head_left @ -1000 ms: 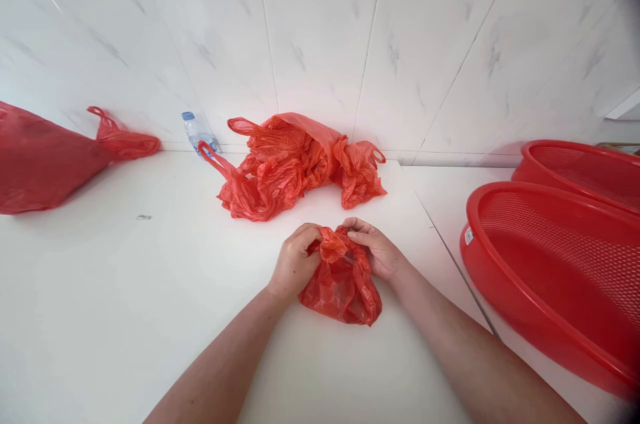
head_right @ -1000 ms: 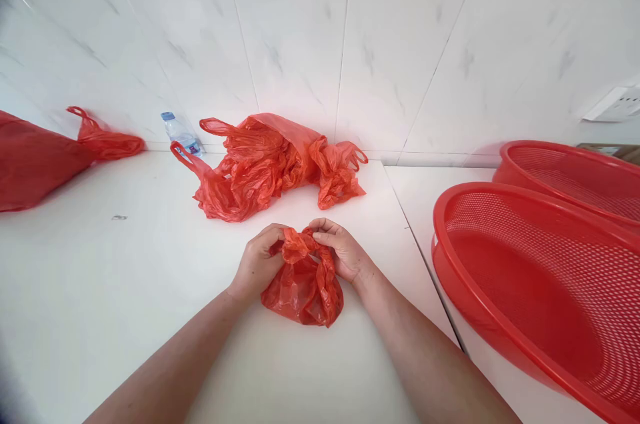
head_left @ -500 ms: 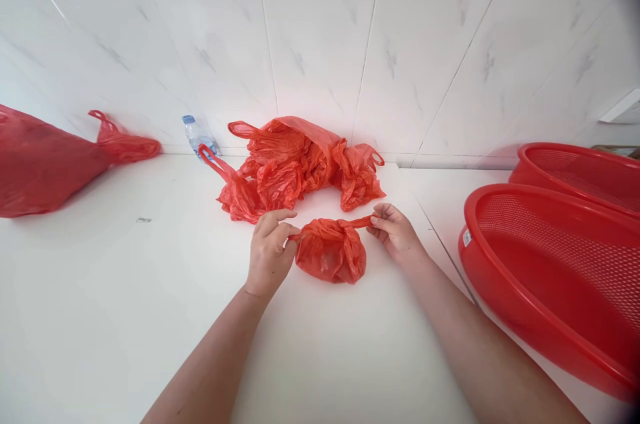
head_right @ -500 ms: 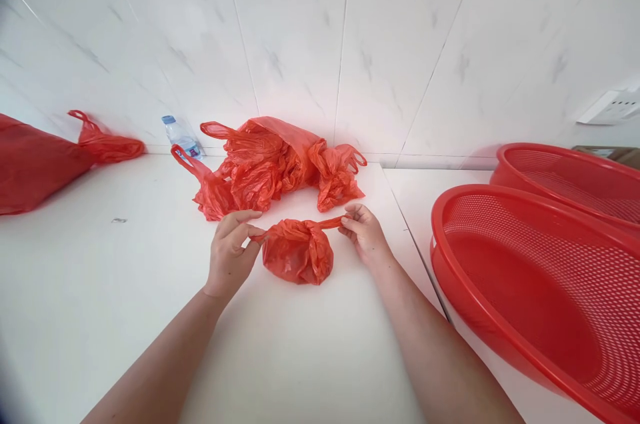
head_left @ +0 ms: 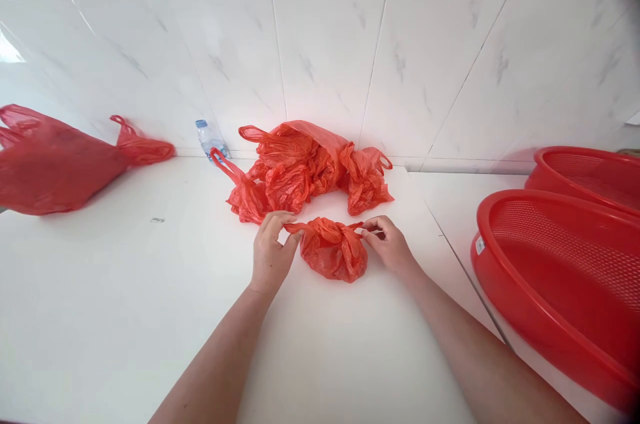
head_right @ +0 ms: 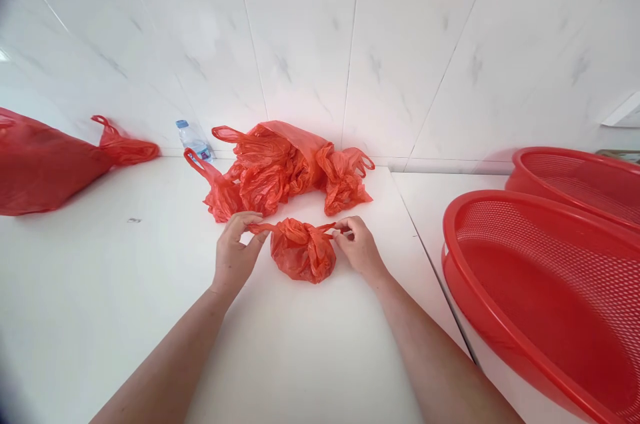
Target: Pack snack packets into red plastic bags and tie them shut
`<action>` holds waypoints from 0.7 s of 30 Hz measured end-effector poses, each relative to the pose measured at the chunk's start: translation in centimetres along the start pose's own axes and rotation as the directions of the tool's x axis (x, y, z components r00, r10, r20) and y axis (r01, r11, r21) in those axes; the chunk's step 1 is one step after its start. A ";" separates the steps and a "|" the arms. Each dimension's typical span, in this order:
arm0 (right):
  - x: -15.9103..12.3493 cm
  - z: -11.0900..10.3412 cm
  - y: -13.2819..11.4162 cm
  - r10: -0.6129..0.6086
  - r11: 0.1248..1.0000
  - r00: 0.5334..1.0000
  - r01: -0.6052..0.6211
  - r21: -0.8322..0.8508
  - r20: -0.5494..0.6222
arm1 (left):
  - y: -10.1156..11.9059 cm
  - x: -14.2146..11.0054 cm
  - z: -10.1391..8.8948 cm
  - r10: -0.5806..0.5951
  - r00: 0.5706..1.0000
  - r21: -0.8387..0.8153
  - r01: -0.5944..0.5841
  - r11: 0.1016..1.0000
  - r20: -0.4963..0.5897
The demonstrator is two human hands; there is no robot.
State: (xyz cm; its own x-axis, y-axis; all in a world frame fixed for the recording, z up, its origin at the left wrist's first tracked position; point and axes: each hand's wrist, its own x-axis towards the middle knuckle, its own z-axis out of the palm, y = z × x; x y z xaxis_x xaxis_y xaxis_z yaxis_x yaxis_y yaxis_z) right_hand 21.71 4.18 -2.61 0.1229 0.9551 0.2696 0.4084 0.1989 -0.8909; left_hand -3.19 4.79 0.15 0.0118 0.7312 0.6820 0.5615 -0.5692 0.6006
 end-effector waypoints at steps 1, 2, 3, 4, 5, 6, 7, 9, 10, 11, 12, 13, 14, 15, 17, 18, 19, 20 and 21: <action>-0.3 0.4 -0.4 -0.060 0.998 0.997 0.061 -0.012 0.052 | 0.1 -0.2 0.1 -0.020 0.998 -0.043 0.022 0.999 0.057; -0.7 0.8 -0.8 -0.120 0.992 0.987 0.124 -0.023 0.107 | 0.3 -0.5 0.3 -0.017 0.991 -0.080 0.027 0.996 0.131; -1.1 1.2 -1.2 -0.176 0.982 0.971 0.184 -0.037 0.161 | 0.5 -0.8 0.6 0.007 0.976 -0.114 0.018 0.993 0.218; -1.5 1.7 -1.6 -0.222 0.970 0.952 0.238 -0.053 0.212 | 0.7 -1.1 0.9 0.044 0.950 -0.142 0.000 0.990 0.310; -1.8 2.1 -2.0 -0.253 0.958 0.932 0.279 -0.069 0.259 | 0.9 -1.4 1.2 0.084 0.914 -0.161 -0.021 0.987 0.397; -2.2 2.5 -2.3 -0.268 0.949 0.917 0.304 -0.082 0.296 | 1.1 -1.7 1.5 0.116 0.877 -0.170 -0.040 0.985 0.465; -2.4 2.8 -2.5 -0.269 0.946 0.907 0.313 -0.090 0.323 | 1.2 -1.8 1.7 0.133 0.849 -0.173 -0.050 0.984 0.512; -2.8 3.1 -2.8 -0.247 0.954 0.905 0.289 -0.075 0.345 | 1.6 -1.8 2.0 0.137 0.809 -0.187 -0.035 0.982 0.572; -2.8 3.2 -2.8 -0.233 0.962 0.911 0.267 -0.054 0.341 | 1.9 -1.7 1.9 0.121 0.797 -0.199 -0.002 0.980 0.591; -2.8 3.2 -2.8 -0.225 0.968 0.919 0.250 -0.036 0.325 | 2.1 -1.5 1.8 0.097 0.789 -0.213 0.044 0.976 0.607; -2.6 3.1 -2.6 -0.222 0.970 0.929 0.242 -0.032 0.296 | 2.2 -1.3 1.6 0.066 0.780 -0.224 0.097 0.970 0.622; -2.3 3.0 -2.3 -0.227 0.968 0.941 0.246 -0.047 0.250 | 2.4 -1.2 1.3 0.027 0.773 -0.226 0.152 0.962 0.634; -2.0 2.9 -1.9 -0.241 0.962 0.952 0.260 -0.085 0.189 | 2.4 -1.1 1.1 -0.020 0.773 -0.222 0.207 0.953 0.635; -1.6 2.8 -1.5 -0.263 0.949 0.957 0.279 -0.144 0.120 | 2.4 -1.0 0.9 -0.073 0.781 -0.216 0.259 0.941 0.620; -0.6 2.5 -0.5 -0.313 0.907 0.950 0.298 -0.296 -0.002 | 2.1 -1.1 0.6 -0.176 0.812 -0.225 0.351 0.909 0.556; -0.1 2.4 0.0 -0.332 0.880 0.942 0.293 -0.373 -0.045 | 1.9 -1.1 0.6 -0.224 0.829 -0.241 0.389 0.889 0.513; 0.4 2.3 0.5 -0.346 0.851 0.935 0.278 -0.445 -0.077 | 1.6 -1.2 0.6 -0.268 0.843 -0.259 0.420 0.870 0.467; 0.9 2.2 0.9 -0.348 0.823 0.933 0.254 -0.509 -0.096 | 1.3 -1.2 0.6 -0.308 0.853 -0.275 0.443 0.853 0.421; 1.3 2.2 1.2 -0.339 0.796 0.935 0.228 -0.560 -0.102 | 1.0 -1.2 0.6 -0.341 0.862 -0.288 0.458 0.841 0.376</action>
State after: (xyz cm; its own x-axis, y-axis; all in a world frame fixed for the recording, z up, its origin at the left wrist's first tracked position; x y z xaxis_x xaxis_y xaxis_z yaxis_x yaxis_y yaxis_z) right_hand 20.40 6.10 -4.15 0.0690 0.8031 0.5918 0.8601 0.2526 -0.4432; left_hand -2.15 3.53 -0.33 0.1296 0.9655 0.2260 0.2394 -0.2517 0.9377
